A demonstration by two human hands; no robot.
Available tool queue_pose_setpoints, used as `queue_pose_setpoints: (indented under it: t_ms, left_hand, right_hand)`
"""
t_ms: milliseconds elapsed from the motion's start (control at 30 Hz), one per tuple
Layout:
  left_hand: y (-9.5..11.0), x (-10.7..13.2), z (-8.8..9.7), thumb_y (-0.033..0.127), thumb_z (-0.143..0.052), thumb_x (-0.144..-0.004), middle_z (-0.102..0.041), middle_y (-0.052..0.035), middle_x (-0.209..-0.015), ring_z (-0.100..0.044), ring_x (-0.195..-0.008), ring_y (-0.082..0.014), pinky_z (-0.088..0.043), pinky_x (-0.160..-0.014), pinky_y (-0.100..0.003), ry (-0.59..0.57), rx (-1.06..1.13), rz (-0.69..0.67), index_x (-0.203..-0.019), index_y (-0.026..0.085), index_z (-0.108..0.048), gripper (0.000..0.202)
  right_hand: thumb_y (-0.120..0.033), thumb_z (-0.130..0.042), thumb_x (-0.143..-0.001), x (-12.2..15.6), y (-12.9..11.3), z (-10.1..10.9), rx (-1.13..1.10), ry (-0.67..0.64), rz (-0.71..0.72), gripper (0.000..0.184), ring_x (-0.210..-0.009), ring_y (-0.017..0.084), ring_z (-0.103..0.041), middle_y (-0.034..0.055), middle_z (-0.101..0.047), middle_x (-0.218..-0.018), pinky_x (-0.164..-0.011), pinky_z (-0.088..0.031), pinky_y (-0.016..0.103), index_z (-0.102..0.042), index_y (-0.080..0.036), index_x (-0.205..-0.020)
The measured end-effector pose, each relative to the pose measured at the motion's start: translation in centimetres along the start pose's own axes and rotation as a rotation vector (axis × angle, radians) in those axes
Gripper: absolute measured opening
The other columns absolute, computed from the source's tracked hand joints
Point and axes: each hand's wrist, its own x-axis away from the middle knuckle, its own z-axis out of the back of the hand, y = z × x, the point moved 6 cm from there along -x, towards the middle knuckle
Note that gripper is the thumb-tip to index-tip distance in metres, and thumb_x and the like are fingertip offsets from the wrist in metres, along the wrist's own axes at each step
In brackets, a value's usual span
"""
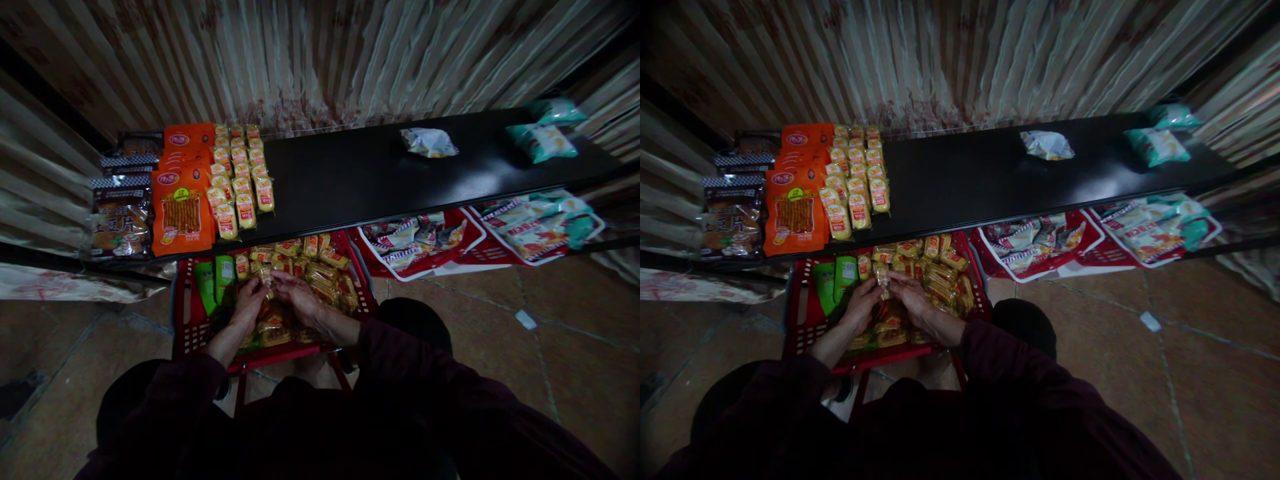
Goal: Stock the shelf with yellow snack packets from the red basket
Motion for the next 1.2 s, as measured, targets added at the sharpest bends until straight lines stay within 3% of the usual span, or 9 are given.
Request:
queue_pose_setpoints:
  t_ms: [133,500,667,800,933,1200]
  left_hand:
    - [-0.3,0.2,-0.1,0.029,-0.075,-0.057,-0.07,-0.0057,-0.095,-0.061,-0.083,-0.0155,-0.043,-0.075,-0.025,0.002,0.161,0.118,-0.097,0.016,-0.067,0.043]
    - [-0.4,0.3,-0.1,0.025,-0.08,-0.054,-0.069,-0.0066,-0.095,-0.059,-0.081,-0.0133,-0.04,-0.069,-0.024,0.008,0.311,0.179,-0.085,0.015,-0.069,0.035]
    - [-0.7,0.2,0.0,0.025,-0.079,-0.056,-0.068,-0.0059,-0.097,-0.058,-0.085,-0.0137,-0.039,-0.069,-0.023,0.033,0.286,0.19,-0.087,0.016,-0.066,0.035]
    - [-0.9,0.2,-0.1,0.021,-0.075,-0.061,-0.067,-0.0024,-0.087,-0.056,-0.073,-0.0095,-0.038,-0.063,-0.021,0.036,0.285,0.226,-0.089,0.017,-0.064,0.03]
    - [-1.5,0.1,0.1,0.015,-0.071,-0.063,-0.065,-0.0007,-0.076,-0.055,-0.064,-0.0082,-0.04,-0.061,-0.021,0.064,0.29,0.276,-0.089,0.017,-0.061,0.027]
    - [-1.2,0.3,0.1,0.023,-0.068,-0.067,-0.068,-0.0043,-0.095,-0.061,-0.087,-0.0133,-0.043,-0.074,-0.025,0.077,0.178,0.242,-0.098,0.019,-0.062,0.032]
  right_hand:
    - [-0.014,-0.063,-0.062,-0.4,0.2,0.2,-0.046,-0.007,0.019,0.035,-0.095,0.017,-0.063,0.0031,-0.071,-0.099,-0.093,-0.044,0.036,-0.069,-0.021,-0.096]
    - [-0.018,-0.065,-0.065,-0.7,0.4,0.6,0.001,-0.014,0.077,0.036,-0.1,0.018,-0.062,0.0039,-0.069,-0.107,-0.093,-0.045,0.036,-0.069,-0.021,-0.101]
    - [-0.018,-0.058,-0.072,-0.6,0.0,0.6,0.285,-0.003,0.282,0.042,-0.113,0.02,-0.056,0.0019,-0.065,-0.117,-0.103,-0.04,0.04,-0.065,-0.022,-0.113]
    - [-0.012,-0.05,-0.074,-0.4,-0.5,0.0,0.611,-0.054,0.452,0.048,-0.127,0.02,-0.046,0.0019,-0.057,-0.13,-0.112,-0.029,0.04,-0.062,-0.023,-0.118]
    - [-0.007,-0.047,-0.072,-0.2,-0.4,-0.5,0.865,-0.104,0.532,0.058,-0.133,0.022,-0.039,0.0063,-0.049,-0.139,-0.113,-0.027,0.043,-0.054,-0.02,-0.128]
    - [-0.008,-0.044,-0.075,1.0,-0.3,-1.4,1.097,-0.156,0.736,0.063,-0.139,0.023,-0.027,0.0101,-0.036,-0.148,-0.114,-0.024,0.047,-0.042,-0.014,-0.138]
